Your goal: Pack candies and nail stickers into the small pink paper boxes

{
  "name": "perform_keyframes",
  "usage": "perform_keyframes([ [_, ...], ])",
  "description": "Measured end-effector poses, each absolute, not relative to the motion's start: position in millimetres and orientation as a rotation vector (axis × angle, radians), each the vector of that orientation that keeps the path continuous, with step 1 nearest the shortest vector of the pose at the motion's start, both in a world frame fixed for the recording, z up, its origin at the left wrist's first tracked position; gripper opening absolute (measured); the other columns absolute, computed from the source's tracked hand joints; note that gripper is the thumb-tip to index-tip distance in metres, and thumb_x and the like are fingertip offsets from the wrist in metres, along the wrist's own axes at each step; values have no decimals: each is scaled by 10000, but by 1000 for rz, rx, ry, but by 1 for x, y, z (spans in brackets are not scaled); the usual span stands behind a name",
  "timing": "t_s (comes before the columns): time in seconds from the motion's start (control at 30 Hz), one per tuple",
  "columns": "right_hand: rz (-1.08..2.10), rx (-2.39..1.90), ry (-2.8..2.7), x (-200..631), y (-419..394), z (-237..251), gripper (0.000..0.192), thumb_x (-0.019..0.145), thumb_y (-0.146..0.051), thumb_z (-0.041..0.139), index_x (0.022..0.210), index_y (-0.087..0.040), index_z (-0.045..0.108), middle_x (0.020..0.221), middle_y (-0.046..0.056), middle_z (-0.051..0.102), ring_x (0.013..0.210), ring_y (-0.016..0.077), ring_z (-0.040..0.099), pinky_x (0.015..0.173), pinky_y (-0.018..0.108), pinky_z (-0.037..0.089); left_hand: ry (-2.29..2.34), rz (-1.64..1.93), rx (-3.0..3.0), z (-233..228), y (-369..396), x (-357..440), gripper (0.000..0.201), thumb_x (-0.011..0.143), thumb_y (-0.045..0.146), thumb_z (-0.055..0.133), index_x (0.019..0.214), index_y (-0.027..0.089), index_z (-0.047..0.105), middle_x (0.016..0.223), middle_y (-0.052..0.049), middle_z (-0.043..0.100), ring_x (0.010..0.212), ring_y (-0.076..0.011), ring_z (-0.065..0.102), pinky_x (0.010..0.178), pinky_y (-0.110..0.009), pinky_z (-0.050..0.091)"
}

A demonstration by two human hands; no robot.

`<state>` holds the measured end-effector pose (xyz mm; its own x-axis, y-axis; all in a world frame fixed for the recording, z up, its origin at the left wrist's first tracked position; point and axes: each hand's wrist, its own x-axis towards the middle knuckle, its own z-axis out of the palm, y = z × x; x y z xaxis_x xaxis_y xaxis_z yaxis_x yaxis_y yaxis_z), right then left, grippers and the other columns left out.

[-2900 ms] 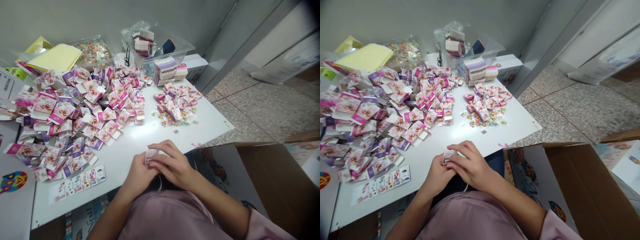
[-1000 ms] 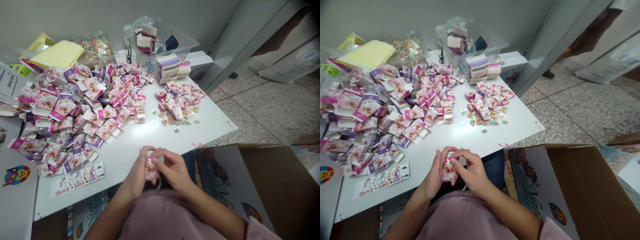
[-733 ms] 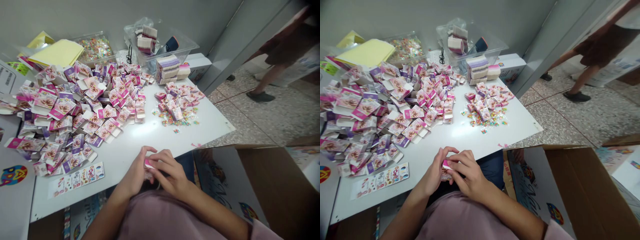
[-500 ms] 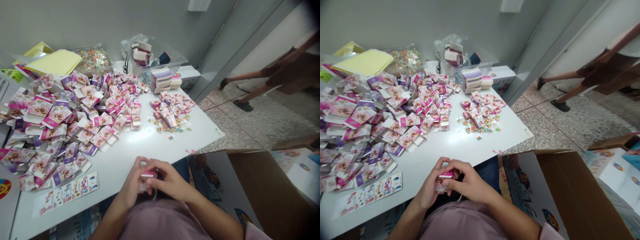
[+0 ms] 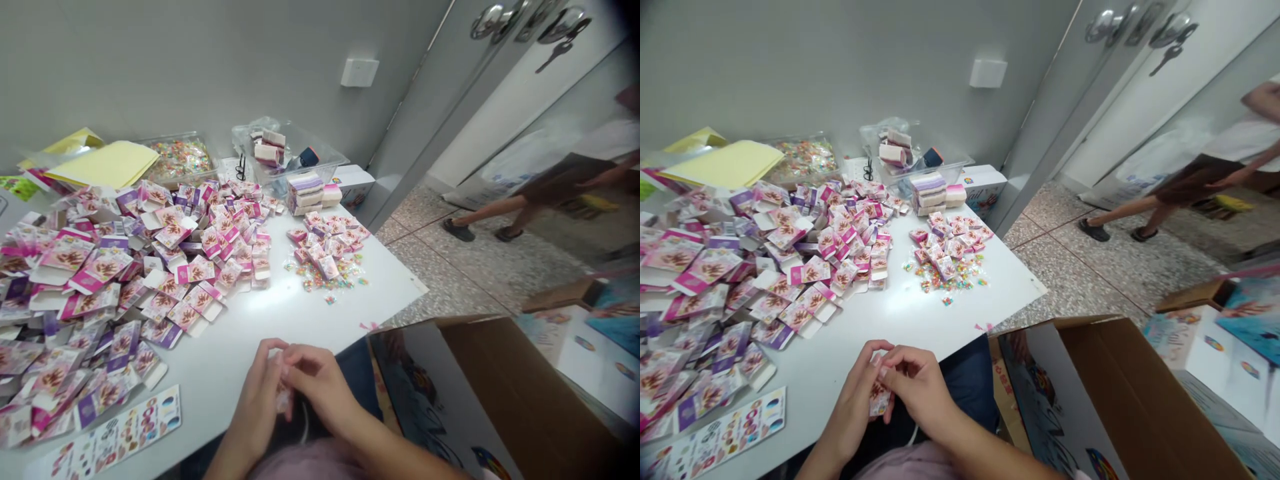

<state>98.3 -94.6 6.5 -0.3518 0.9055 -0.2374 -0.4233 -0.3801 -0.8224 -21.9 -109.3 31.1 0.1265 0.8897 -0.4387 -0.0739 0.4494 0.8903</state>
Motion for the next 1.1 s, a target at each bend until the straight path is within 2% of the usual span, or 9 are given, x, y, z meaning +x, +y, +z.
perform_keyframes([
  [0.07, 1672, -886, -1073, 102, -96, 7, 167, 830, -328, 713, 778, -173, 681, 790, 31, 694, 526, 135, 641, 451, 254, 554, 1147, 853, 789, 26, -110, -23, 386, 919, 589, 424, 1059, 231, 465, 668, 41, 550, 454, -93, 467, 436, -198, 365],
  [0.2, 1228, -785, -1496, 110, -100, 6, 91, 867, -234, 662, 902, -204, 740, 971, 98, 749, 886, 215, 692, 856, 394, 562, 992, 887, 687, 17, -111, -23, 421, 846, 622, 523, 962, 222, 460, 655, 52, 517, 418, -62, 406, 388, -168, 296],
  [0.27, 1359, -785, -1361, 110, -100, 3, 107, 859, -277, 688, 925, -210, 739, 958, 93, 743, 875, 217, 696, 799, 373, 579, 983, 894, 666, 17, -111, -22, 459, 814, 652, 548, 950, 223, 455, 652, 53, 509, 418, -60, 390, 382, -166, 276],
  [0.37, 1717, -787, -957, 106, -99, -1, 179, 809, -349, 749, 856, -188, 688, 861, 56, 705, 608, 157, 666, 490, 261, 557, 1055, 872, 708, 25, -108, -21, 430, 858, 646, 496, 909, 221, 461, 619, 61, 473, 437, -75, 416, 407, -176, 300],
  [0.47, 1825, -776, -790, 104, -96, 1, 249, 764, -348, 790, 759, -175, 611, 853, 41, 682, 478, 113, 601, 368, 221, 505, 1123, 841, 767, 34, -105, -21, 437, 888, 650, 440, 848, 216, 460, 609, 59, 456, 450, -85, 440, 434, -190, 321],
  [0.73, 1785, -853, -831, 104, -92, -1, 310, 749, -379, 801, 684, -162, 587, 856, 61, 690, 511, 115, 614, 411, 218, 498, 1212, 784, 988, 29, -101, -28, 462, 948, 618, 320, 852, 204, 503, 651, 33, 457, 558, -122, 476, 503, -225, 383],
  [0.97, 1099, -795, -1557, 115, -98, -4, 85, 906, -195, 603, 873, -197, 681, 993, 104, 725, 896, 207, 686, 809, 357, 560, 1216, 733, 978, 26, -101, -30, 435, 941, 602, 353, 914, 206, 532, 684, 31, 463, 515, -110, 465, 448, -206, 376],
  [1.03, 1023, -749, -1659, 116, -102, -4, 124, 906, -147, 571, 942, -203, 676, 1060, 118, 704, 929, 215, 680, 815, 364, 562, 1202, 720, 992, 22, -102, -31, 405, 938, 582, 382, 925, 208, 537, 681, 31, 466, 523, -110, 459, 455, -202, 375],
  [1.1, 1106, -749, -1606, 113, -107, -5, 134, 913, -140, 549, 948, -204, 661, 1049, 114, 682, 799, 186, 690, 718, 328, 579, 1161, 707, 997, 19, -103, -32, 361, 932, 556, 419, 936, 212, 528, 659, 35, 475, 522, -106, 446, 467, -198, 364],
])
